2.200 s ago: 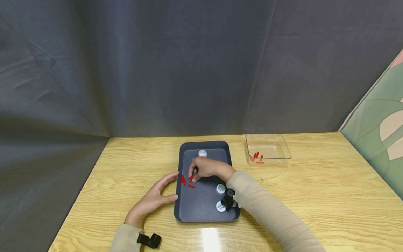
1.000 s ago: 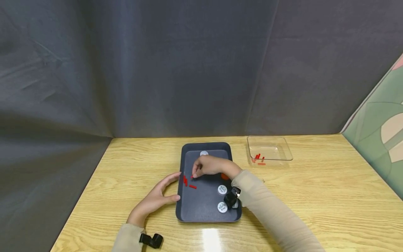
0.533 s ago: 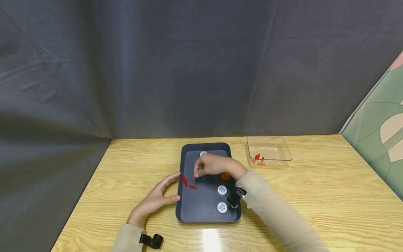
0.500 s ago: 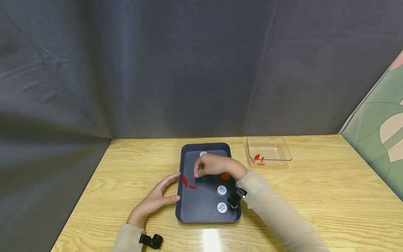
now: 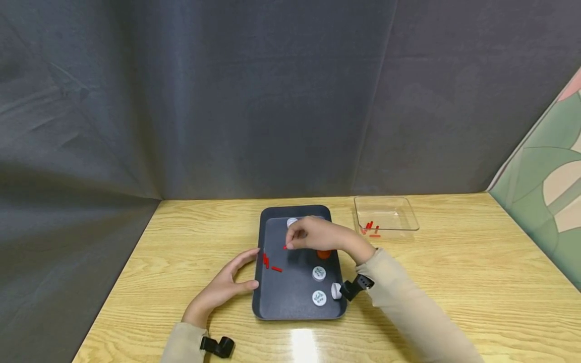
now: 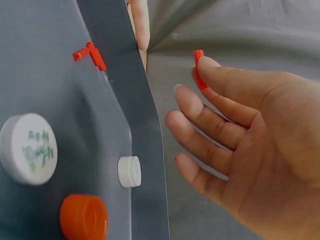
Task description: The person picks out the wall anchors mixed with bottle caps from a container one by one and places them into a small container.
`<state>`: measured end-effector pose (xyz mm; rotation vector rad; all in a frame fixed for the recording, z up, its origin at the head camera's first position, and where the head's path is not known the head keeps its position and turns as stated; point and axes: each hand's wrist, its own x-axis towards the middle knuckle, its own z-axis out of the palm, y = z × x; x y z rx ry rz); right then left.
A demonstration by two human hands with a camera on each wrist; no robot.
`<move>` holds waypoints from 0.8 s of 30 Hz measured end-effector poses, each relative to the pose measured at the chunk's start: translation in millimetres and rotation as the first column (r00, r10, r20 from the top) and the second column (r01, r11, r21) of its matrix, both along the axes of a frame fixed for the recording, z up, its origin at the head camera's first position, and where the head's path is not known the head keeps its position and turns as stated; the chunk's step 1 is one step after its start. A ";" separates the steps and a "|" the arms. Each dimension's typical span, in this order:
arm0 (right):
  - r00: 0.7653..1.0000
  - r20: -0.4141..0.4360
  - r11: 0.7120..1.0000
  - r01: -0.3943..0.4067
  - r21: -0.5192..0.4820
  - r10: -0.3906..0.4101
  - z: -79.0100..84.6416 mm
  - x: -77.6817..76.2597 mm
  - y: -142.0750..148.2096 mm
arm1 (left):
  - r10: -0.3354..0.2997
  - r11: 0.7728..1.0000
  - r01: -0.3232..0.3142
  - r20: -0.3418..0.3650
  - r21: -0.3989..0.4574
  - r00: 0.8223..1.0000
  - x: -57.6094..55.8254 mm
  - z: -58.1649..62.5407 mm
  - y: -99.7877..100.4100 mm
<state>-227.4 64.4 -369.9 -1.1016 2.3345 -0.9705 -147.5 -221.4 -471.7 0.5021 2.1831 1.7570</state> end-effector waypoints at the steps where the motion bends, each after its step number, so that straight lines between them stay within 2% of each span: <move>1: 1.000 -0.006 1.000 0.007 -0.011 -0.007 0.6 0.9 2.3 | -0.001 1.000 0.001 -0.002 0.001 1.000 0.0 -0.1 -0.2; 10: 0.995 0.026 0.987 0.101 -0.122 -0.099 -2.0 2.1 24.8 | 0.005 1.000 -0.005 0.015 -0.004 1.000 -0.2 -0.3 -0.9; 24: 0.976 0.002 0.962 0.215 -0.169 -0.217 -8.6 4.8 61.2 | -0.002 1.000 0.002 -0.004 0.001 1.000 -0.6 -0.2 -0.2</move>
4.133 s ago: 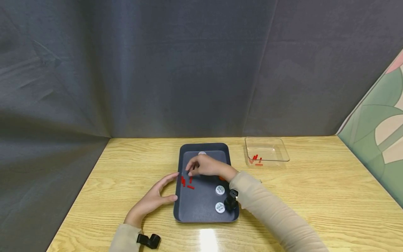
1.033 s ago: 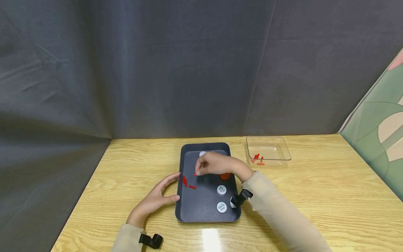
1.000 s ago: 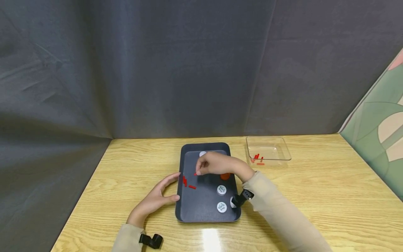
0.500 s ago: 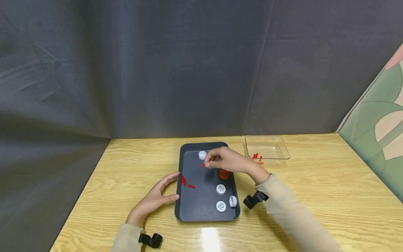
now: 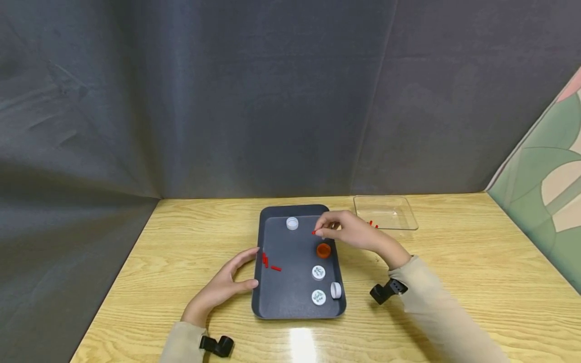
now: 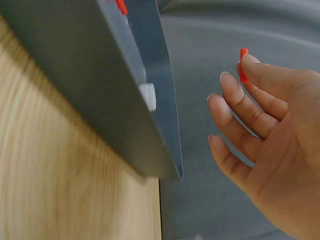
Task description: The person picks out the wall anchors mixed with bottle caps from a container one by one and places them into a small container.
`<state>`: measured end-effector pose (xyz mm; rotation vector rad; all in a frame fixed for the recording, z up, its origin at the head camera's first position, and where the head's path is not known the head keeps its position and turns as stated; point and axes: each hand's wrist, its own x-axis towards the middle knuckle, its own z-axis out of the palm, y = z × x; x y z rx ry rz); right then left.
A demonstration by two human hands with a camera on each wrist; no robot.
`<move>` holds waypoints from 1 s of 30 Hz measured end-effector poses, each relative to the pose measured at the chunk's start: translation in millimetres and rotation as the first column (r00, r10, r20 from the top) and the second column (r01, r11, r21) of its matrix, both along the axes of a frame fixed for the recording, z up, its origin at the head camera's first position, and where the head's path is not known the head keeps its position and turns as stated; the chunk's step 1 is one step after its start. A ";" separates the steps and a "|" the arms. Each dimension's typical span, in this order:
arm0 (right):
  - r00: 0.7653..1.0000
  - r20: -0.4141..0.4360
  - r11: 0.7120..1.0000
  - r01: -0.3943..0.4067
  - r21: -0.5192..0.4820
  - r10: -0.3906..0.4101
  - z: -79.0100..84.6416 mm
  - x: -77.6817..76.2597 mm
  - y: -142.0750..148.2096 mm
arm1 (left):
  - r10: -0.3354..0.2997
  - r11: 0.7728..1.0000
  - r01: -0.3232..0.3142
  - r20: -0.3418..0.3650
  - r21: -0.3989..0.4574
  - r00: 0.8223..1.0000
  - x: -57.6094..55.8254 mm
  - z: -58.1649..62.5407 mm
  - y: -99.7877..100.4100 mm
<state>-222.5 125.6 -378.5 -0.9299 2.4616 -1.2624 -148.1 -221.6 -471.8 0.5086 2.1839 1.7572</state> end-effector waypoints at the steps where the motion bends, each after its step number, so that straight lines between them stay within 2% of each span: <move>1: 1.000 -0.006 1.000 0.009 -0.003 -0.009 -0.8 -0.1 3.4 | 0.001 1.000 -0.001 0.002 -0.002 1.000 -0.1 0.3 0.1; 9: 0.993 -0.043 0.993 0.112 0.029 -0.111 -6.0 -2.2 29.6 | 0.004 1.000 -0.004 0.011 -0.002 1.000 0.2 0.4 -0.2; 15: 0.987 -0.067 0.987 0.152 0.042 -0.149 -3.2 -1.6 46.2 | 0.008 1.000 -0.008 0.017 -0.008 1.000 0.7 0.4 -0.2; 25: 0.979 0.006 0.978 0.203 0.054 -0.204 -1.5 -1.3 71.6 | -0.009 1.000 0.009 -0.005 0.010 1.000 -1.4 -0.9 0.0; 30: 0.976 -0.027 0.974 0.217 0.059 -0.216 -2.3 -0.8 81.4 | -0.008 1.000 0.008 -0.014 0.009 1.000 -1.5 -0.5 0.1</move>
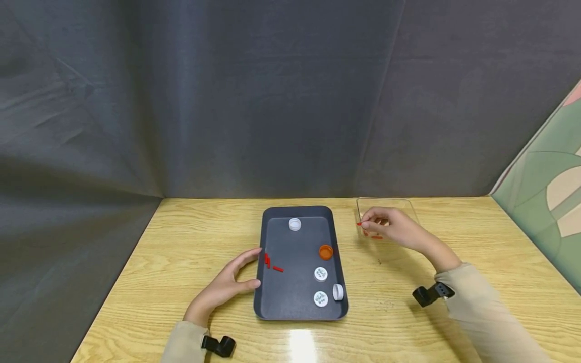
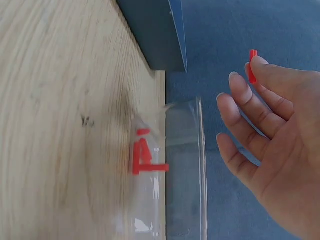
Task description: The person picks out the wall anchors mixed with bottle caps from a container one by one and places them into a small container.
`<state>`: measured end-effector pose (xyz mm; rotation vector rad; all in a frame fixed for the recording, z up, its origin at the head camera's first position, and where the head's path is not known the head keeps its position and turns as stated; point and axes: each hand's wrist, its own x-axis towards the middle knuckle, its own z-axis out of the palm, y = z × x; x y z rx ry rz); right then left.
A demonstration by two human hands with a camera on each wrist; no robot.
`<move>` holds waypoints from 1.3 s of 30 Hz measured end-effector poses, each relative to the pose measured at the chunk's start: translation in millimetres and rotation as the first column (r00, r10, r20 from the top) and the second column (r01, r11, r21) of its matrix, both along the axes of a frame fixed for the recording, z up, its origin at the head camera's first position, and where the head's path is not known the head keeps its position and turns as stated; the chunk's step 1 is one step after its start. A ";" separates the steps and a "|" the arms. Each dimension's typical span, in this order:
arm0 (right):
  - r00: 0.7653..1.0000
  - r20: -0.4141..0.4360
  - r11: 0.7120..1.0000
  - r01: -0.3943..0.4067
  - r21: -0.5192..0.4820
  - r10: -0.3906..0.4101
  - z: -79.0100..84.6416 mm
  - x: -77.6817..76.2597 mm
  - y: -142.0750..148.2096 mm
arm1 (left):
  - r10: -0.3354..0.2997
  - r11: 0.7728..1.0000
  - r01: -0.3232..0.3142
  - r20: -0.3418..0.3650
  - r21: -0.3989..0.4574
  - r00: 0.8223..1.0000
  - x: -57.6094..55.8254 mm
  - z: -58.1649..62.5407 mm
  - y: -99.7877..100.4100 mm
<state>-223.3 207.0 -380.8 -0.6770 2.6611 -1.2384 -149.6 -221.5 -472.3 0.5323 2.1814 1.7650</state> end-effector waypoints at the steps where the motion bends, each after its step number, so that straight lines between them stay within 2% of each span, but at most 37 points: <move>1: 1.000 -0.014 1.000 0.004 0.006 -0.004 -0.3 0.0 1.7 | 0.000 1.000 0.000 -0.003 -0.002 1.000 0.1 -0.1 -0.1; 7: 0.996 -0.085 0.998 0.035 0.054 -0.030 -2.6 -1.8 12.0 | 0.004 1.000 -0.004 -0.001 -0.005 1.000 0.6 0.0 -0.1; 14: 0.996 -0.084 0.998 0.041 0.049 -0.036 -5.1 -2.9 23.2 | 0.009 1.000 -0.009 0.008 -0.008 1.000 1.2 0.6 0.5; 23: 0.985 -0.124 0.990 0.125 0.060 -0.117 -10.1 -3.4 35.2 | 0.010 1.000 -0.010 0.019 -0.009 1.000 0.0 -2.0 -0.4; 39: 0.965 -0.184 0.974 0.207 0.088 -0.189 -19.7 -10.7 48.3 | 0.019 1.000 -0.019 0.012 -0.018 1.000 0.4 -0.1 -2.4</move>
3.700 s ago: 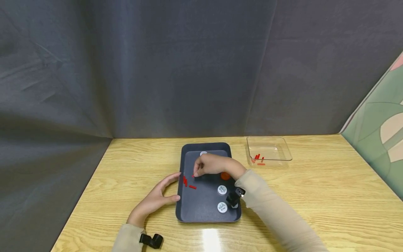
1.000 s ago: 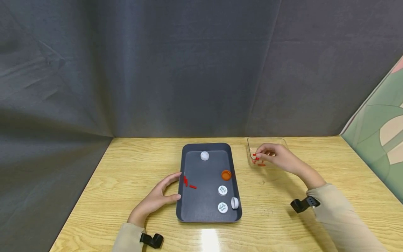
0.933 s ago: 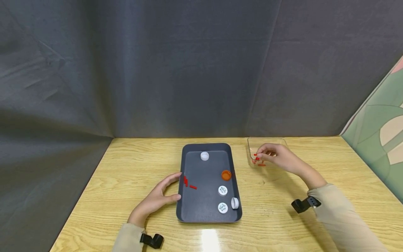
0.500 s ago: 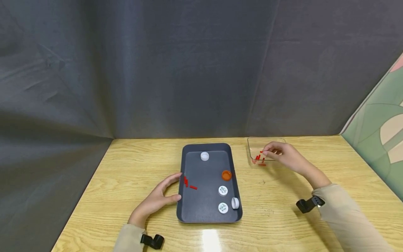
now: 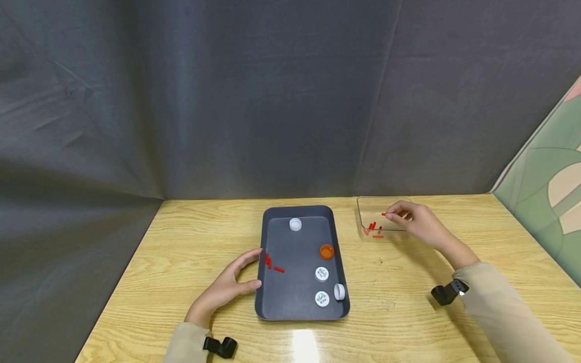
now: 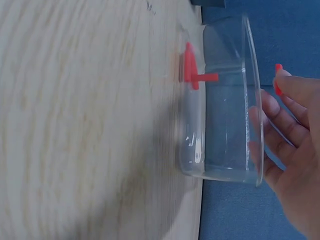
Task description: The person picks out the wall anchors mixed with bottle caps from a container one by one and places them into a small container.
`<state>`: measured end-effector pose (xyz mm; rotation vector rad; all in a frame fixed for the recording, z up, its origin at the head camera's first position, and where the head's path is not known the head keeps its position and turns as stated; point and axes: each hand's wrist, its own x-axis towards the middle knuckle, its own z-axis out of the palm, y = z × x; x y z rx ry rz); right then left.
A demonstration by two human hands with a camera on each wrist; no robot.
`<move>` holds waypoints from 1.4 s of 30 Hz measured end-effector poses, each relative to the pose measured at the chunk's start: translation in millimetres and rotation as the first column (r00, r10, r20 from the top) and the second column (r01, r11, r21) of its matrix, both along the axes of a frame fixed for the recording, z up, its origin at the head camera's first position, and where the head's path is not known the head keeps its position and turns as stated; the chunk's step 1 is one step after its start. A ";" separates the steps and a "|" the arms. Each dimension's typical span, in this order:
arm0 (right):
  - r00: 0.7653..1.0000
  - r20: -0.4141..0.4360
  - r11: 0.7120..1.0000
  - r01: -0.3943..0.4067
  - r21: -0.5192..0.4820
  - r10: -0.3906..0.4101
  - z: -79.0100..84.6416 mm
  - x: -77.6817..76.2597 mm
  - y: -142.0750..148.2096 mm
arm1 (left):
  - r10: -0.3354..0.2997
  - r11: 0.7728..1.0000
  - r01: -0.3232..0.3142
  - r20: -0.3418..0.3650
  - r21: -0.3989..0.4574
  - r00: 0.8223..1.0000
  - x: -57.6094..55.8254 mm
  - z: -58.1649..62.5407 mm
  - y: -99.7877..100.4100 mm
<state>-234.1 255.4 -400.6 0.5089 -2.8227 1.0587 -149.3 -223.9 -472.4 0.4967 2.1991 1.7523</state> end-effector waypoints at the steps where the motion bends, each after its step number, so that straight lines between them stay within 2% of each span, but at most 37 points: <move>1: 1.000 -0.008 1.000 0.005 0.004 -0.005 -0.6 -1.3 0.8 | 0.002 1.000 -0.002 0.003 -0.001 1.000 0.2 0.1 0.2; 10: 0.999 -0.035 0.999 0.035 0.022 -0.034 -6.6 -12.0 4.5 | 0.008 1.000 -0.008 0.014 0.001 1.000 0.1 0.1 0.6; 29: 0.999 0.009 0.997 0.043 0.068 -0.043 -14.5 -31.4 3.4 | -0.006 1.000 0.006 -0.004 0.005 1.000 -1.8 0.3 1.0; 37: 0.998 -0.052 0.994 0.041 0.097 -0.036 -19.8 -39.0 2.0 | -0.002 1.000 0.002 0.004 0.002 1.000 -1.8 0.5 0.9; 42: 0.998 -0.051 0.993 0.042 0.109 -0.037 -21.7 -39.9 1.4 | -0.007 1.000 0.007 -0.003 0.007 1.000 -2.0 1.0 1.1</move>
